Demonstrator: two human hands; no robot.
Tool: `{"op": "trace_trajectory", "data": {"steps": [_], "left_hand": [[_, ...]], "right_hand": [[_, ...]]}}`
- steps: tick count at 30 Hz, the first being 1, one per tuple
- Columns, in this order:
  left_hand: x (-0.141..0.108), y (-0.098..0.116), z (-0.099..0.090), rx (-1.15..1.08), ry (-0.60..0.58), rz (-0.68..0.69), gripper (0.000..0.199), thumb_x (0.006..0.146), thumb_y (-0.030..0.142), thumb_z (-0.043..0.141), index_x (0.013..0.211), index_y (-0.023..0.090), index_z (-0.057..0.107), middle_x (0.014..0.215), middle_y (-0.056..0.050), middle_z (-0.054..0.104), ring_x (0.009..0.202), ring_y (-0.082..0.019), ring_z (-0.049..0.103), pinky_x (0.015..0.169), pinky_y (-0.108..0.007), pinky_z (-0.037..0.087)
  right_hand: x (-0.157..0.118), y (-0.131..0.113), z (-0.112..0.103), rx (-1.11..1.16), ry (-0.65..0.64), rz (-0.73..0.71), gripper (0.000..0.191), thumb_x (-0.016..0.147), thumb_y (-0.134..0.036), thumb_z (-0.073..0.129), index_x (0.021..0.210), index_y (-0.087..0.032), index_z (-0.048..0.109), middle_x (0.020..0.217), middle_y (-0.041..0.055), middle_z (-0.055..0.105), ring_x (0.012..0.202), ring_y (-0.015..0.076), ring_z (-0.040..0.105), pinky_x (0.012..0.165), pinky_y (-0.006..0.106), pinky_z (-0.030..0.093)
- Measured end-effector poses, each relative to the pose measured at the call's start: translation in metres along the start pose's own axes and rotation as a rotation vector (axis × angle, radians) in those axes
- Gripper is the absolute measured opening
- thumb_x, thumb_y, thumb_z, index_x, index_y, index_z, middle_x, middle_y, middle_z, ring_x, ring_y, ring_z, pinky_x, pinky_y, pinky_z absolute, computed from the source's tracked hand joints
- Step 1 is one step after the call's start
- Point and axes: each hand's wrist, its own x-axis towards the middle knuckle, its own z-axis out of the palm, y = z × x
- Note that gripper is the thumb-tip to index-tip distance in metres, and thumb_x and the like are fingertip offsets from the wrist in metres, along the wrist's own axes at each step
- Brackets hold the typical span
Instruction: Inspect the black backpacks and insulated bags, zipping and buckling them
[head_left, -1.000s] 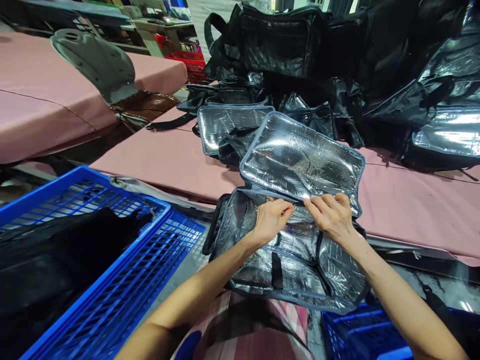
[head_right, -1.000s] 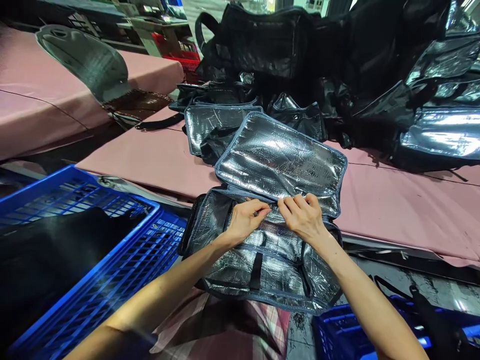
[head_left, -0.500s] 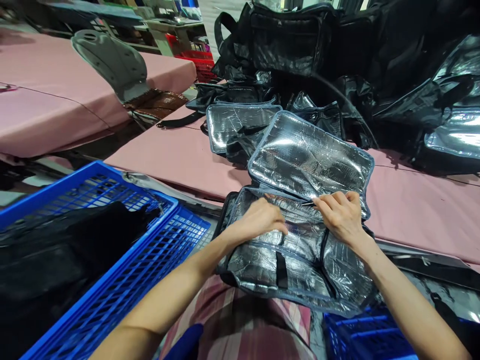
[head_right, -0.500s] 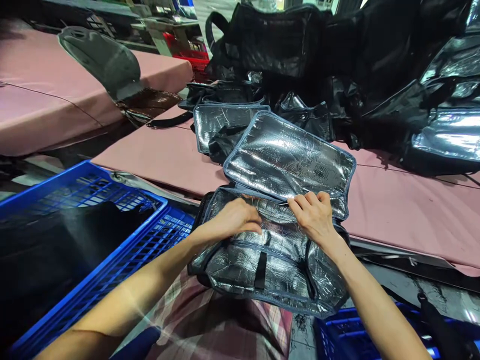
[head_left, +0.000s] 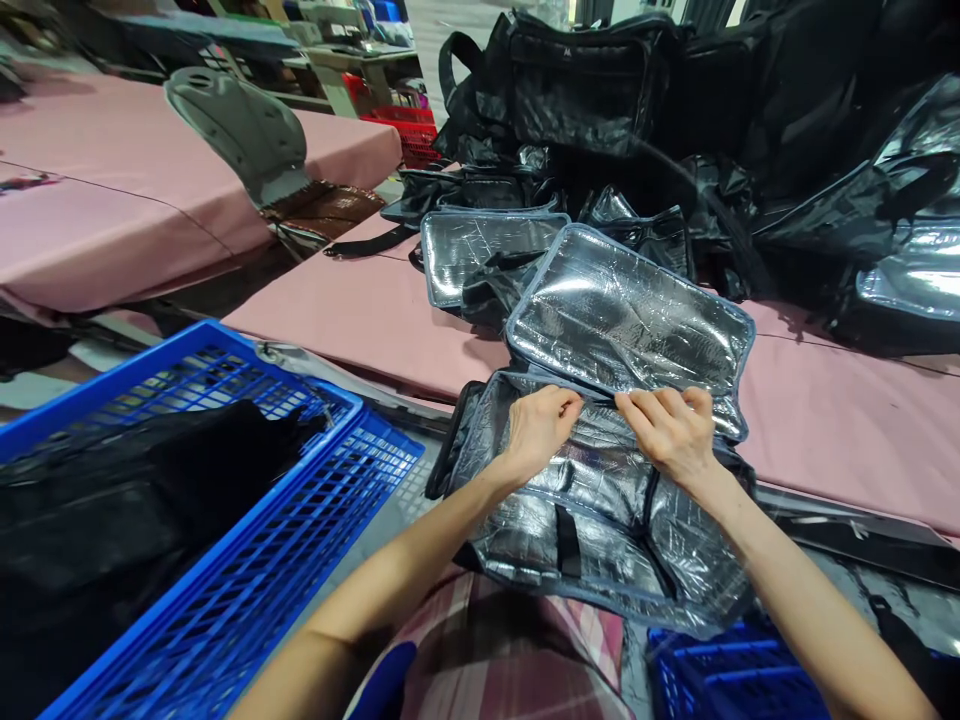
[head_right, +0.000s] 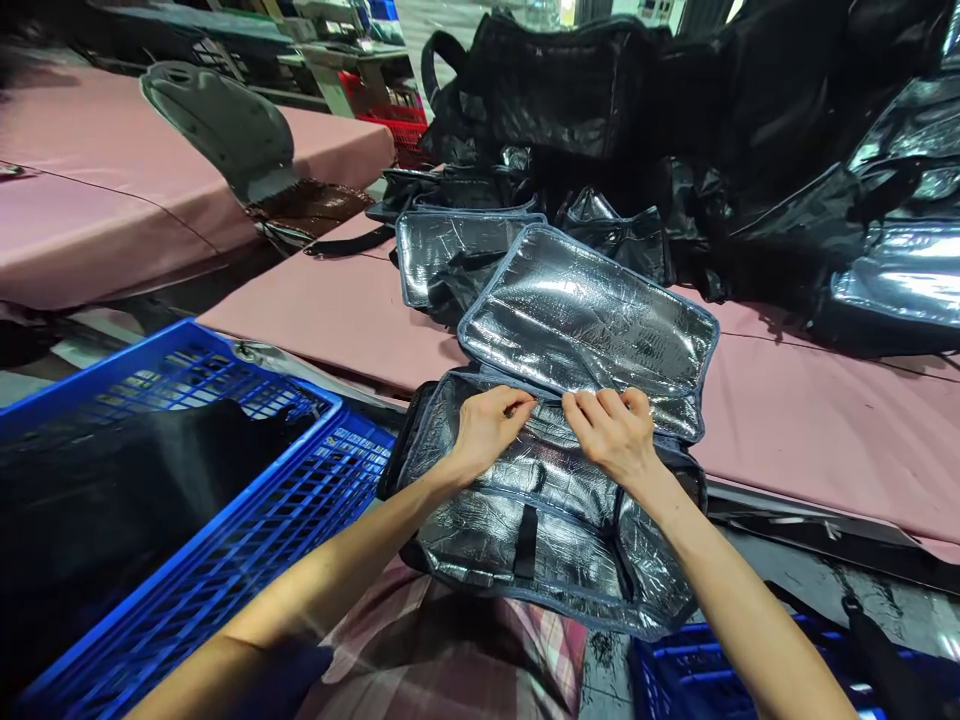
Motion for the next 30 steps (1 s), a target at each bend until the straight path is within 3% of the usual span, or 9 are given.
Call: {"op": "trace_trajectory", "data": {"steps": [6,12,16,18,21,24,27,30], "left_hand": [[0.003,-0.007,-0.008,-0.143,-0.072,0.068,0.012,0.08,0.014,0.059,0.076,0.019,0.069,0.076,0.002,0.067,0.067,-0.011,0.057,0.064,-0.021,0.041],[0.006,-0.011,-0.009,-0.234,-0.099,0.069,0.01,0.08,0.016,0.06,0.075,0.018,0.069,0.076,0.002,0.068,0.067,-0.012,0.058,0.064,-0.021,0.041],[0.008,-0.015,-0.02,-0.191,-0.266,0.137,0.013,0.082,0.024,0.059,0.077,0.02,0.07,0.078,0.002,0.069,0.072,-0.013,0.061,0.066,-0.021,0.041],[0.009,-0.017,-0.025,-0.197,-0.301,0.154,0.017,0.085,0.029,0.057,0.078,0.021,0.07,0.077,0.003,0.069,0.072,-0.012,0.061,0.066,-0.021,0.041],[0.008,-0.02,-0.027,-0.273,-0.163,0.145,0.018,0.087,0.029,0.054,0.081,0.019,0.068,0.071,0.003,0.066,0.063,-0.009,0.058,0.062,-0.019,0.04],[0.005,-0.021,-0.022,-0.176,0.009,0.25,0.018,0.088,0.03,0.054,0.096,0.018,0.065,0.076,0.001,0.065,0.064,-0.009,0.056,0.061,-0.019,0.039],[0.001,-0.022,-0.02,0.134,0.094,0.363,0.02,0.092,0.03,0.048,0.095,0.022,0.066,0.074,0.0,0.062,0.061,-0.009,0.053,0.056,-0.022,0.034],[-0.003,-0.025,-0.023,0.349,0.097,0.539,0.025,0.093,0.025,0.045,0.083,0.022,0.067,0.069,-0.001,0.059,0.06,-0.011,0.048,0.055,-0.025,0.029]], "right_hand": [[0.012,-0.011,0.005,-0.009,-0.081,-0.023,0.02,0.092,-0.016,0.043,0.1,-0.023,0.059,0.083,-0.0015,0.067,0.069,0.0117,0.049,0.065,0.034,0.02],[0.017,-0.014,0.005,-0.007,-0.069,0.006,0.019,0.091,-0.013,0.043,0.092,-0.02,0.061,0.07,-0.0013,0.064,0.064,0.0126,0.046,0.063,0.033,0.02],[0.008,-0.007,0.004,0.218,-0.034,0.185,0.008,0.089,-0.02,0.051,0.089,-0.019,0.059,0.074,-0.0004,0.066,0.067,0.0147,0.049,0.064,0.031,0.026],[-0.002,-0.002,0.0,0.384,-0.065,0.335,0.013,0.088,-0.028,0.055,0.095,-0.018,0.058,0.08,0.002,0.065,0.071,0.0158,0.052,0.065,0.03,0.031],[-0.021,0.001,-0.005,0.444,-0.158,0.486,0.023,0.084,-0.031,0.057,0.103,-0.017,0.057,0.085,0.0047,0.063,0.073,0.0169,0.055,0.062,0.028,0.035],[-0.037,-0.006,-0.007,0.325,-0.211,0.421,0.018,0.081,-0.014,0.053,0.096,-0.019,0.06,0.085,0.0028,0.063,0.067,0.0146,0.053,0.056,0.027,0.031],[-0.046,-0.014,-0.002,0.181,-0.074,0.262,0.027,0.079,-0.002,0.046,0.09,-0.02,0.063,0.079,0.0012,0.064,0.064,0.0119,0.051,0.057,0.026,0.03],[-0.051,-0.019,0.003,0.082,0.036,0.163,0.029,0.082,-0.002,0.044,0.091,-0.022,0.063,0.074,0.0008,0.063,0.064,0.0105,0.051,0.06,0.026,0.03]]}}
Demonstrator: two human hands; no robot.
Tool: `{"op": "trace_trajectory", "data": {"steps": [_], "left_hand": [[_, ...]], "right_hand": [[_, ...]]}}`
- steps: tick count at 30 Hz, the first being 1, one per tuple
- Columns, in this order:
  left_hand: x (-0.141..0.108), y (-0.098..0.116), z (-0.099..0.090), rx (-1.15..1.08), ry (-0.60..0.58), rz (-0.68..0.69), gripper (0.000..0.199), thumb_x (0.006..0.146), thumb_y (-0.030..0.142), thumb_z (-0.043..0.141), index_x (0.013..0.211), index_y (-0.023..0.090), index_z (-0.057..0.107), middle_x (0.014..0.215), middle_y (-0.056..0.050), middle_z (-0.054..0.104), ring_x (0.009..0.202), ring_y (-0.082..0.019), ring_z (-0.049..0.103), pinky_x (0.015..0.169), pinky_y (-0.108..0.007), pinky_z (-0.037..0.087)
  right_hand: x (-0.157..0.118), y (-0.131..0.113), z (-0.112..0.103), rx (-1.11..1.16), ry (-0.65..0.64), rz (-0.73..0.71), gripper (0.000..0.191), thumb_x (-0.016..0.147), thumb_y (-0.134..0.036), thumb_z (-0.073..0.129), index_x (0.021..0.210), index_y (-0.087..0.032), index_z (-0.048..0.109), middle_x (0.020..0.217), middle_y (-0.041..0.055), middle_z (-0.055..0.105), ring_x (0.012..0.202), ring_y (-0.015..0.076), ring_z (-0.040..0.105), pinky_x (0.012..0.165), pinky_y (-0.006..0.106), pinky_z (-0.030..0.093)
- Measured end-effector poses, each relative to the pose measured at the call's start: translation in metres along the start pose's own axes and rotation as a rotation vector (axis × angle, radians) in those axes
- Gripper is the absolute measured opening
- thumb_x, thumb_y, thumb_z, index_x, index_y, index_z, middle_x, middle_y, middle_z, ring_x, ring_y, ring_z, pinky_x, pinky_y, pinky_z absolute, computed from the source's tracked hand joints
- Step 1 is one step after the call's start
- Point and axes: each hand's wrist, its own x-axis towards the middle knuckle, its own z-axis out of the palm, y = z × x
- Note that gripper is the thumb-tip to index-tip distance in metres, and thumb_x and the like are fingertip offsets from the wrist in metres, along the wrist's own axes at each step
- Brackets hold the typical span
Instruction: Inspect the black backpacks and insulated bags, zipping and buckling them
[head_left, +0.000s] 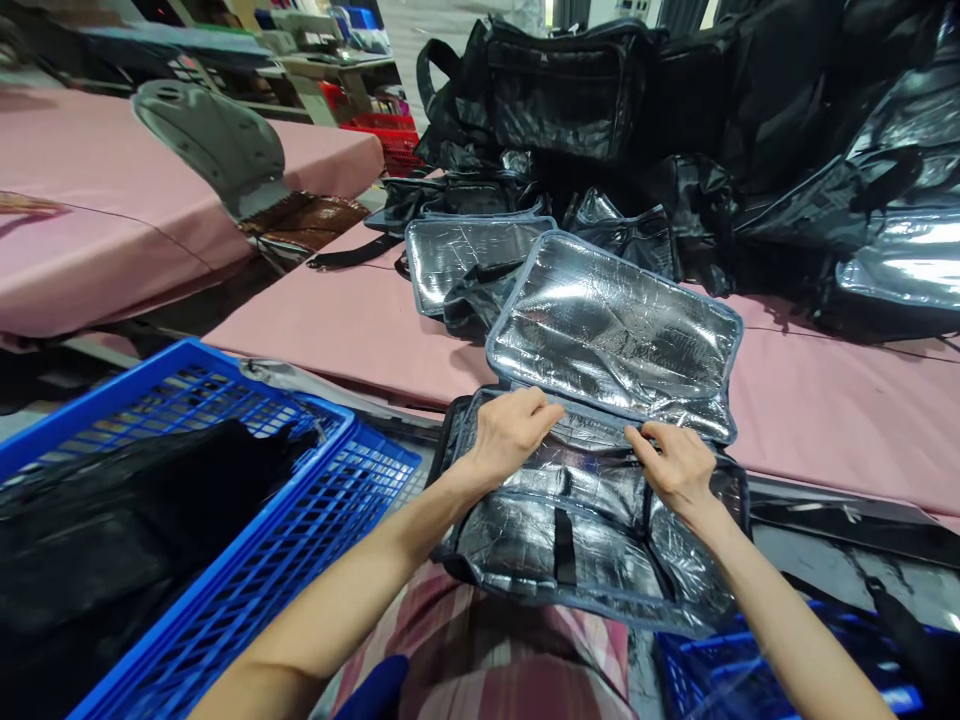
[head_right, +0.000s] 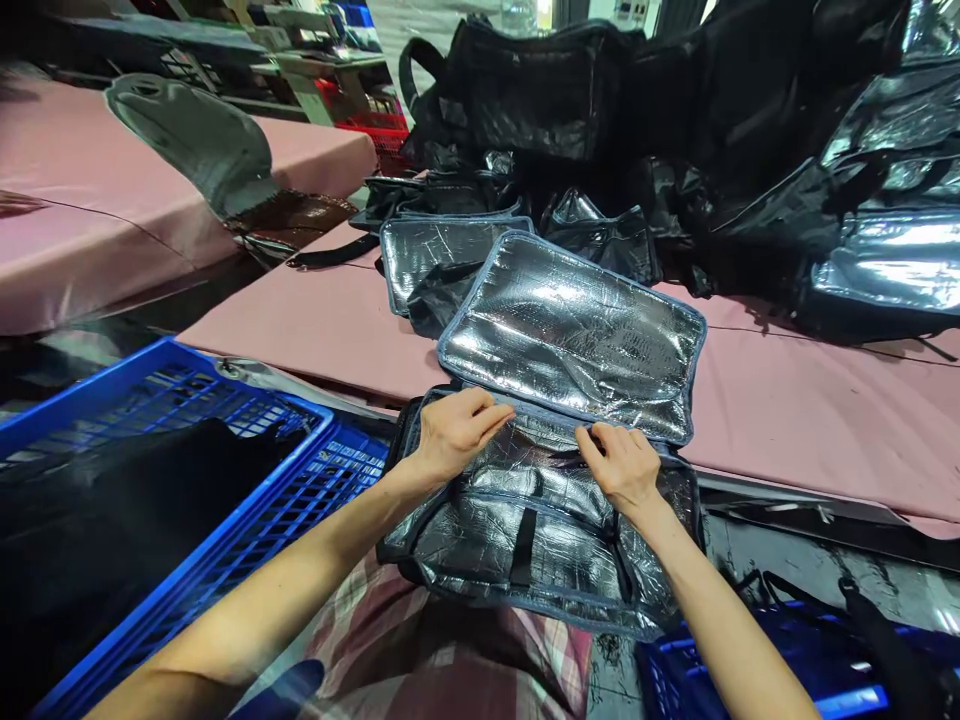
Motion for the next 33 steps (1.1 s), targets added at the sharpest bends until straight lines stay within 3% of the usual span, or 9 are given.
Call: {"op": "trace_trajectory", "data": {"steps": [4,10,13,16,20,24,28,31,33], "left_hand": [[-0.001,-0.003,-0.004,-0.011,0.02,0.119,0.019,0.091,0.023,0.048,0.083,0.02,0.065,0.076,-0.002,0.062,0.067,-0.014,0.048,0.06,-0.027,0.03],[0.013,0.002,-0.009,-0.085,-0.168,-0.096,0.016,0.089,0.03,0.055,0.088,0.021,0.067,0.073,-0.001,0.061,0.069,-0.015,0.05,0.06,-0.026,0.031],[0.022,0.006,-0.014,-0.14,-0.258,-0.204,0.012,0.086,0.031,0.059,0.085,0.025,0.07,0.074,0.001,0.061,0.07,-0.014,0.053,0.057,-0.024,0.03],[0.029,0.011,-0.019,-0.182,-0.3,-0.267,0.01,0.084,0.028,0.061,0.081,0.027,0.07,0.072,0.003,0.061,0.066,-0.012,0.053,0.054,-0.023,0.028],[0.031,0.016,-0.021,-0.248,-0.296,-0.331,0.013,0.083,0.022,0.057,0.077,0.023,0.068,0.07,0.004,0.059,0.061,-0.01,0.05,0.053,-0.023,0.026],[0.03,0.013,-0.02,-0.385,-0.27,-0.46,0.016,0.082,0.019,0.051,0.071,0.018,0.063,0.059,0.005,0.053,0.053,-0.009,0.043,0.053,-0.022,0.028],[0.032,0.004,-0.026,-0.718,-0.216,-0.548,0.032,0.087,0.029,0.043,0.061,0.016,0.057,0.057,0.003,0.053,0.056,-0.01,0.047,0.056,-0.021,0.034],[0.027,0.003,-0.03,-0.768,-0.214,-0.512,0.047,0.091,0.037,0.038,0.054,0.015,0.056,0.056,0.002,0.056,0.056,-0.01,0.049,0.058,-0.022,0.037],[0.018,0.01,-0.025,-0.705,-0.139,-0.465,0.038,0.087,0.038,0.047,0.058,0.016,0.061,0.062,0.0,0.06,0.06,-0.011,0.052,0.061,-0.023,0.039]], "right_hand": [[-0.004,0.001,0.005,0.012,0.044,-0.015,0.023,0.083,-0.007,0.05,0.092,-0.024,0.063,0.071,-0.0001,0.063,0.062,0.0094,0.049,0.06,0.026,0.03],[-0.006,0.0,0.005,0.082,0.046,-0.012,0.025,0.083,-0.004,0.049,0.093,-0.023,0.064,0.074,0.001,0.064,0.063,0.0101,0.051,0.059,0.026,0.03],[0.001,-0.003,-0.004,0.194,-0.056,0.151,0.025,0.084,-0.006,0.047,0.092,-0.022,0.064,0.079,0.0019,0.064,0.068,0.0123,0.055,0.059,0.026,0.033],[0.014,-0.006,-0.016,0.415,-0.274,0.411,0.021,0.085,-0.026,0.055,0.105,-0.022,0.058,0.092,0.0034,0.063,0.077,0.0167,0.059,0.061,0.027,0.041],[0.03,-0.015,-0.018,0.476,-0.324,0.52,0.03,0.086,-0.043,0.053,0.106,-0.021,0.054,0.093,0.0052,0.063,0.08,0.0201,0.059,0.064,0.029,0.043],[0.038,-0.026,-0.009,0.414,-0.259,0.543,0.019,0.087,-0.038,0.053,0.09,-0.02,0.06,0.08,0.0022,0.063,0.071,0.0172,0.059,0.06,0.027,0.038],[0.037,-0.027,-0.007,0.386,-0.267,0.508,0.021,0.085,-0.039,0.056,0.092,-0.02,0.062,0.079,0.0021,0.063,0.07,0.0171,0.058,0.058,0.026,0.036],[0.036,-0.02,-0.005,0.392,-0.346,0.474,0.019,0.083,-0.028,0.057,0.099,-0.02,0.061,0.087,0.0039,0.065,0.075,0.0192,0.059,0.06,0.027,0.036],[0.04,-0.012,0.001,0.456,-0.425,0.582,0.018,0.079,-0.019,0.055,0.094,-0.023,0.064,0.084,0.0012,0.066,0.073,0.0188,0.059,0.059,0.026,0.034]]}}
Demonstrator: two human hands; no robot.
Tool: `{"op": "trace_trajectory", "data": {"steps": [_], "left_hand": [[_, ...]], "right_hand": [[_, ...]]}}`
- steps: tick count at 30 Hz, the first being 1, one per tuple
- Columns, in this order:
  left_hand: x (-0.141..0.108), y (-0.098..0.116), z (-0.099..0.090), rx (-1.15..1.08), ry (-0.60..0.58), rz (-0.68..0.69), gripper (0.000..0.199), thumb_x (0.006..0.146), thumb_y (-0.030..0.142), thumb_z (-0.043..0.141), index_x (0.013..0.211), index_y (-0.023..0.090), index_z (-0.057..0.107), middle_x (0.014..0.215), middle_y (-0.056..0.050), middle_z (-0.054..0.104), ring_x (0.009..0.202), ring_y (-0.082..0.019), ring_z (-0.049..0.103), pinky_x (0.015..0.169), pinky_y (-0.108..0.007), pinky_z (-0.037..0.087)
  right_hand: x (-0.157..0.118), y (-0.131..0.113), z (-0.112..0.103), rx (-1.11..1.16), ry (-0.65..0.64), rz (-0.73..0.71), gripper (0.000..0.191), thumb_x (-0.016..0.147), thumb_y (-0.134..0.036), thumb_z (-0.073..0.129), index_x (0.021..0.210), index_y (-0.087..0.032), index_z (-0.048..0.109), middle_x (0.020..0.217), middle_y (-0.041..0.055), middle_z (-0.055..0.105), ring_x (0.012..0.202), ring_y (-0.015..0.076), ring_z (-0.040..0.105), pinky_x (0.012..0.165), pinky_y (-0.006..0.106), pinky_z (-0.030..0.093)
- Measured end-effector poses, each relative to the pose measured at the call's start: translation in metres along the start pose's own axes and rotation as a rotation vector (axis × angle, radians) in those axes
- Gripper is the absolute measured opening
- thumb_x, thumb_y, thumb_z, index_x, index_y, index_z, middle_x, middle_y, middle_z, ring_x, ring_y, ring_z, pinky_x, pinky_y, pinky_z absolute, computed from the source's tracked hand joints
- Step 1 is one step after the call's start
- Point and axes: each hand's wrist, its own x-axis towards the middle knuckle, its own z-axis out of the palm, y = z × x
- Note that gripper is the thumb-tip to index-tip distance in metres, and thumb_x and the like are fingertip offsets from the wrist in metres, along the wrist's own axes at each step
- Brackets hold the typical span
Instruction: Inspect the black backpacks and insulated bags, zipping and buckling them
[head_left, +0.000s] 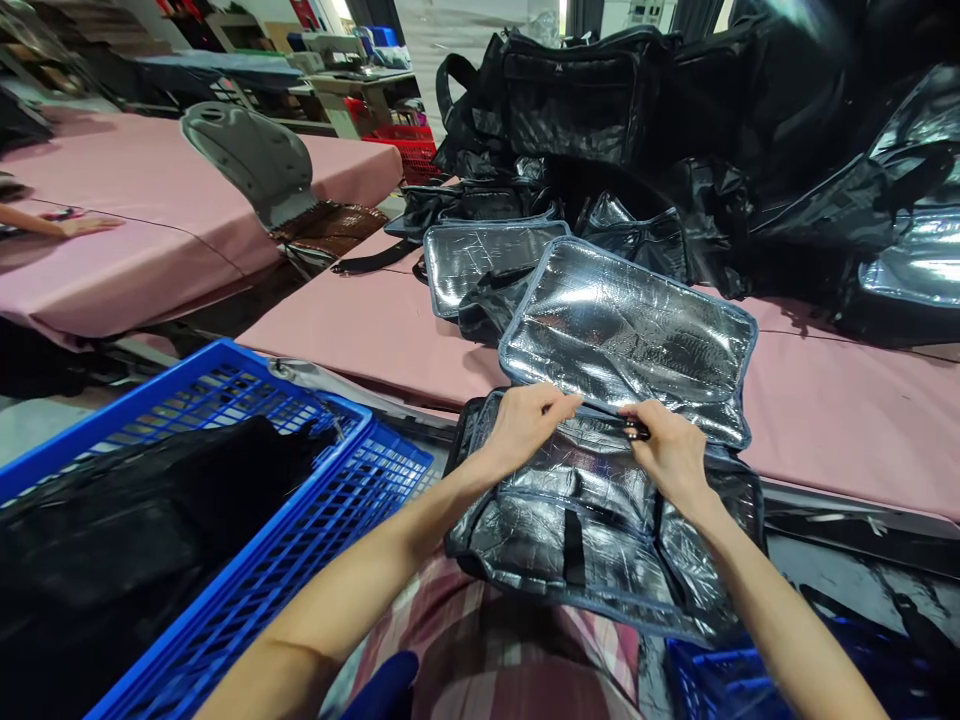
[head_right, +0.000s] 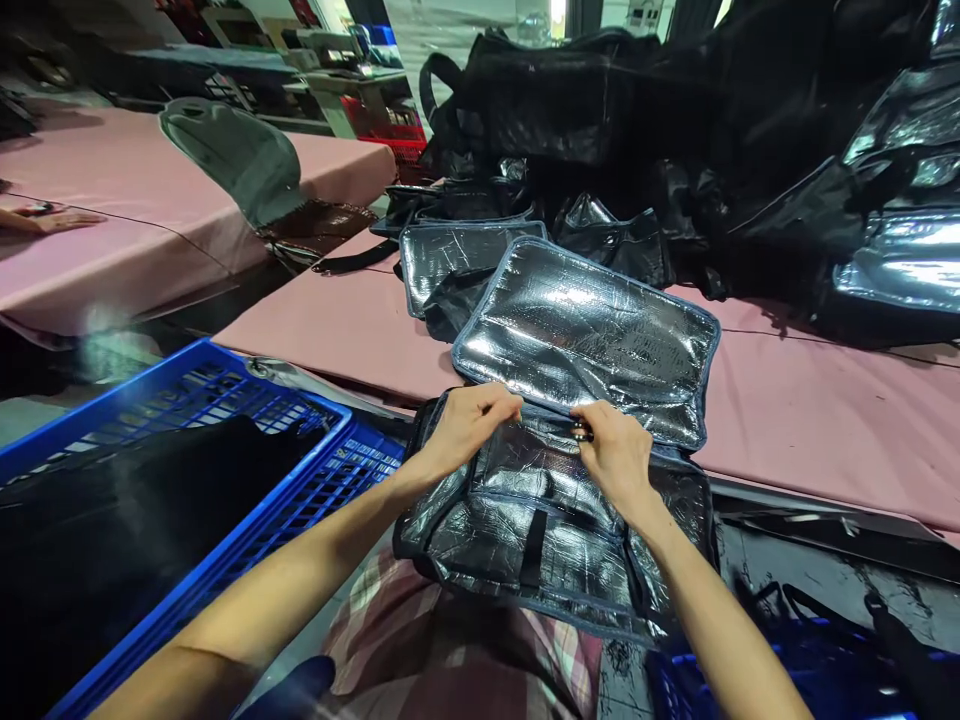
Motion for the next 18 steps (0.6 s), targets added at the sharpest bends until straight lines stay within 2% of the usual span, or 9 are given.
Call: {"op": "trace_trajectory", "data": {"steps": [2,3,6,8,12,15,18], "left_hand": [[-0.011,-0.004,0.017,-0.042,0.055,-0.009,0.02,0.08,0.031,0.058,0.069,0.017,0.067,0.069,0.0,0.064,0.064,-0.012,0.054,0.062,-0.023,0.041],[-0.016,-0.005,0.027,-0.125,0.052,-0.094,0.013,0.078,0.027,0.06,0.075,0.017,0.068,0.071,-0.001,0.065,0.063,-0.012,0.055,0.059,-0.022,0.042],[-0.02,-0.005,0.055,-0.547,0.016,-0.563,0.01,0.079,0.02,0.06,0.083,0.014,0.067,0.072,-0.003,0.064,0.053,-0.01,0.055,0.047,-0.02,0.04],[-0.015,0.0,0.065,-0.82,0.043,-0.77,0.011,0.081,0.019,0.059,0.078,0.01,0.064,0.071,-0.004,0.063,0.053,-0.009,0.056,0.047,-0.019,0.042],[-0.004,0.014,0.068,-1.045,0.148,-0.84,0.016,0.077,0.021,0.066,0.069,0.007,0.06,0.065,-0.004,0.059,0.054,-0.008,0.055,0.053,-0.019,0.045],[-0.004,0.015,0.07,-1.076,0.212,-0.839,0.016,0.07,0.02,0.07,0.068,0.008,0.06,0.061,-0.002,0.057,0.049,-0.006,0.051,0.051,-0.018,0.042],[-0.01,0.006,0.073,-0.988,0.192,-0.77,0.018,0.065,0.024,0.071,0.068,0.01,0.06,0.059,0.0,0.056,0.049,-0.007,0.049,0.05,-0.018,0.039]], "right_hand": [[0.013,0.005,0.0,0.11,-0.117,0.153,0.011,0.076,-0.021,0.057,0.081,-0.024,0.066,0.072,-0.0013,0.065,0.067,0.0177,0.058,0.056,0.025,0.033],[0.019,0.008,0.001,0.159,-0.182,0.206,0.008,0.076,-0.026,0.058,0.075,-0.023,0.066,0.066,-0.0016,0.063,0.064,0.0173,0.056,0.055,0.025,0.032],[0.032,0.013,0.002,0.249,-0.308,0.22,0.018,0.074,-0.035,0.06,0.067,-0.019,0.064,0.06,-0.0006,0.059,0.061,0.0164,0.053,0.054,0.024,0.03],[0.034,0.015,0.003,0.297,-0.305,0.202,0.019,0.074,-0.035,0.059,0.067,-0.018,0.064,0.061,0.0,0.059,0.062,0.0159,0.052,0.054,0.023,0.031],[0.03,0.018,0.005,0.343,-0.286,0.193,0.02,0.073,-0.035,0.059,0.067,-0.017,0.064,0.062,0.0005,0.059,0.061,0.0156,0.052,0.055,0.023,0.032],[0.028,0.019,0.005,0.341,-0.28,0.194,0.021,0.072,-0.036,0.06,0.065,-0.017,0.064,0.061,0.0003,0.059,0.061,0.0155,0.052,0.054,0.023,0.033],[0.027,0.018,0.004,0.347,-0.267,0.196,0.021,0.072,-0.037,0.062,0.066,-0.017,0.065,0.061,0.0002,0.06,0.062,0.0161,0.054,0.055,0.024,0.033]]}}
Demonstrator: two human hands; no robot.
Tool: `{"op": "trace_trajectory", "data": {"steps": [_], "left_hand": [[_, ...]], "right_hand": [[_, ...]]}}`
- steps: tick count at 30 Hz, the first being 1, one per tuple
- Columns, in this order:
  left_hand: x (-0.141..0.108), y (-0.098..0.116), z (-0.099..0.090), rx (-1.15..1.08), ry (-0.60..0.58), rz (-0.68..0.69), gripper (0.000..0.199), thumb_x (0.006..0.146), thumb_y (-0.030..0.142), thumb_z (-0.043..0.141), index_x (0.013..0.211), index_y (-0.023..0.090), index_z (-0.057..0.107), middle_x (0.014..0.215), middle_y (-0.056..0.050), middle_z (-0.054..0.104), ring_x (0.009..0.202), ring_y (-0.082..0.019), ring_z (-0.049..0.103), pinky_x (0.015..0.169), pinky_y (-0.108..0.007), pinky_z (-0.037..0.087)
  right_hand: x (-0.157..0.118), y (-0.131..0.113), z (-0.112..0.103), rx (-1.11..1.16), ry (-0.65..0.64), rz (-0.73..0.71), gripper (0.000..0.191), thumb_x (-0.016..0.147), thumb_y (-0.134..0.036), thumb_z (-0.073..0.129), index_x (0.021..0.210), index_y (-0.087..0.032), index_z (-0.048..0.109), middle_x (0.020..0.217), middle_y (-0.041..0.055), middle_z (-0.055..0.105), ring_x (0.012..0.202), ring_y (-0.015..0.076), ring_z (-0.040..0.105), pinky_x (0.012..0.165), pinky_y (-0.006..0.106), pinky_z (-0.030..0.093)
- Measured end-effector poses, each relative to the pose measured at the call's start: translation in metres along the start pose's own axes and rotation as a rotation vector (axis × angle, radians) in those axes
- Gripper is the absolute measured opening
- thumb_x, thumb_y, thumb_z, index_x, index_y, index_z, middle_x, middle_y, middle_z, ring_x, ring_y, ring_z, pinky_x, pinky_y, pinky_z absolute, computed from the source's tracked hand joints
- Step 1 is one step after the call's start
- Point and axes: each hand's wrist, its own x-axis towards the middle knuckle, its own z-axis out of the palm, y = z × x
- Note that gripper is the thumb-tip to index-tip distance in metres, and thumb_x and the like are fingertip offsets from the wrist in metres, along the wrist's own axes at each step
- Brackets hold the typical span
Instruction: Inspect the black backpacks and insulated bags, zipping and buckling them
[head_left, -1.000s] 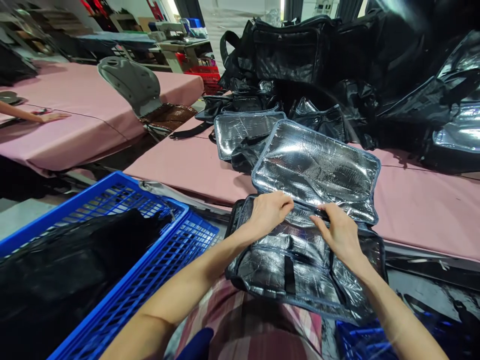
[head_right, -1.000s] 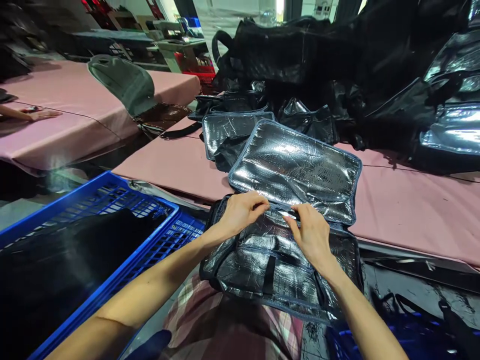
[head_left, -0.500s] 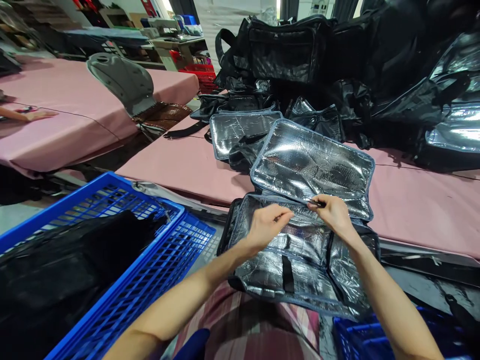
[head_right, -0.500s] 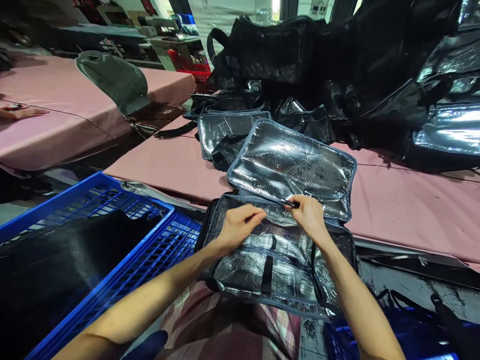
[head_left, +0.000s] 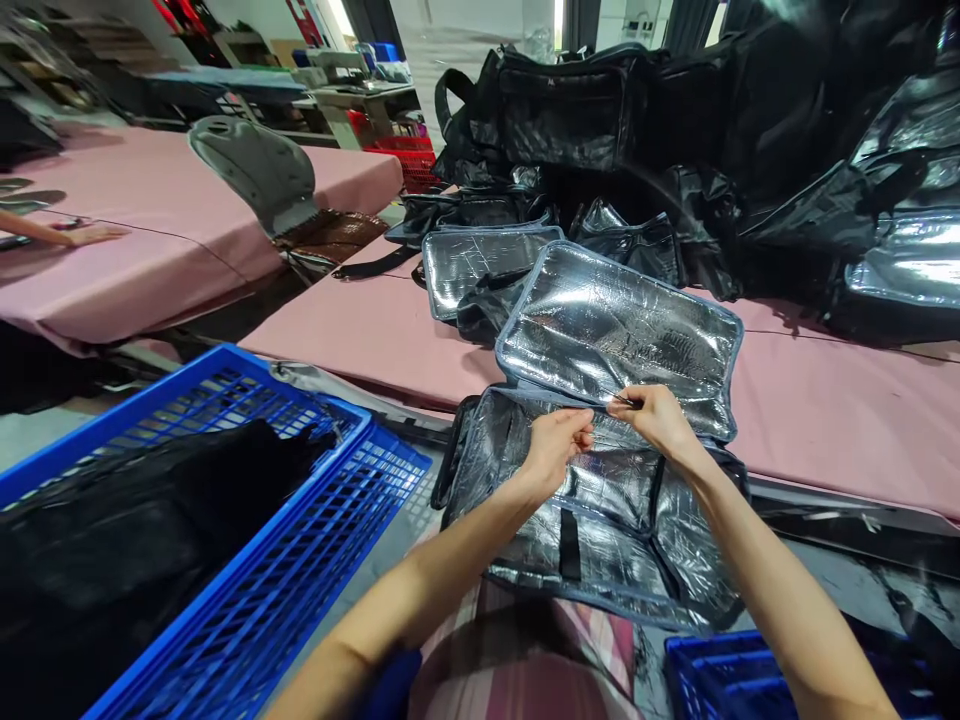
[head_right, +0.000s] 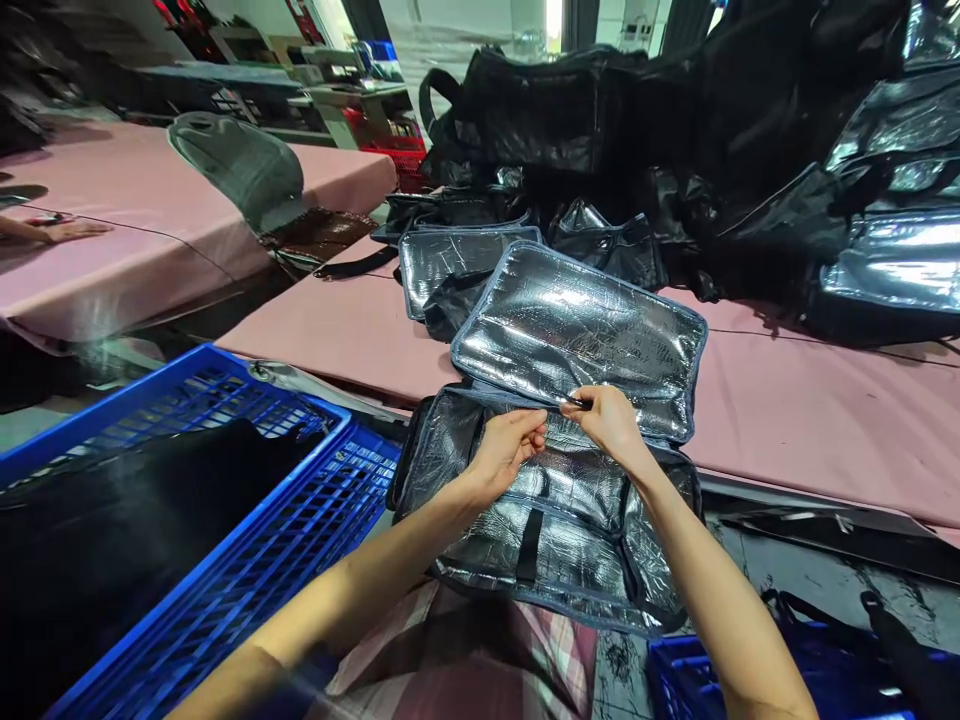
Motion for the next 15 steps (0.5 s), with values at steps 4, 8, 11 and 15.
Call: {"op": "trace_trajectory", "data": {"steps": [4,8,11,15], "left_hand": [[0.003,-0.005,-0.017,0.371,-0.141,0.243,0.018,0.065,0.029,0.067,0.064,0.012,0.062,0.055,0.001,0.054,0.051,-0.009,0.049,0.052,-0.02,0.034],[0.005,-0.001,-0.025,0.477,-0.211,0.299,0.019,0.068,0.03,0.063,0.063,0.013,0.061,0.054,0.002,0.053,0.053,-0.01,0.047,0.055,-0.021,0.033],[0.006,0.001,-0.025,0.48,-0.237,0.301,0.019,0.069,0.03,0.062,0.061,0.013,0.061,0.057,0.001,0.055,0.057,-0.011,0.048,0.058,-0.022,0.034],[0.007,0.002,-0.026,0.435,-0.254,0.306,0.02,0.067,0.031,0.064,0.061,0.013,0.061,0.058,0.001,0.055,0.059,-0.011,0.047,0.061,-0.022,0.036]], "right_hand": [[-0.007,0.0,-0.001,-0.007,0.032,-0.02,0.02,0.072,-0.04,0.065,0.074,-0.02,0.067,0.072,0.001,0.066,0.069,0.0195,0.059,0.057,0.025,0.035],[-0.022,0.001,-0.009,-0.154,0.205,-0.246,0.034,0.078,-0.045,0.062,0.103,-0.021,0.062,0.092,0.0032,0.068,0.079,0.02,0.06,0.065,0.028,0.039],[-0.035,0.002,-0.016,-0.507,0.395,-0.519,0.025,0.087,-0.035,0.055,0.104,-0.017,0.059,0.092,0.0056,0.067,0.077,0.0188,0.056,0.067,0.031,0.034],[-0.045,-0.002,-0.016,-0.884,0.52,-0.82,0.012,0.088,-0.016,0.052,0.096,-0.017,0.061,0.084,0.001,0.068,0.069,0.0144,0.049,0.066,0.032,0.028]]}}
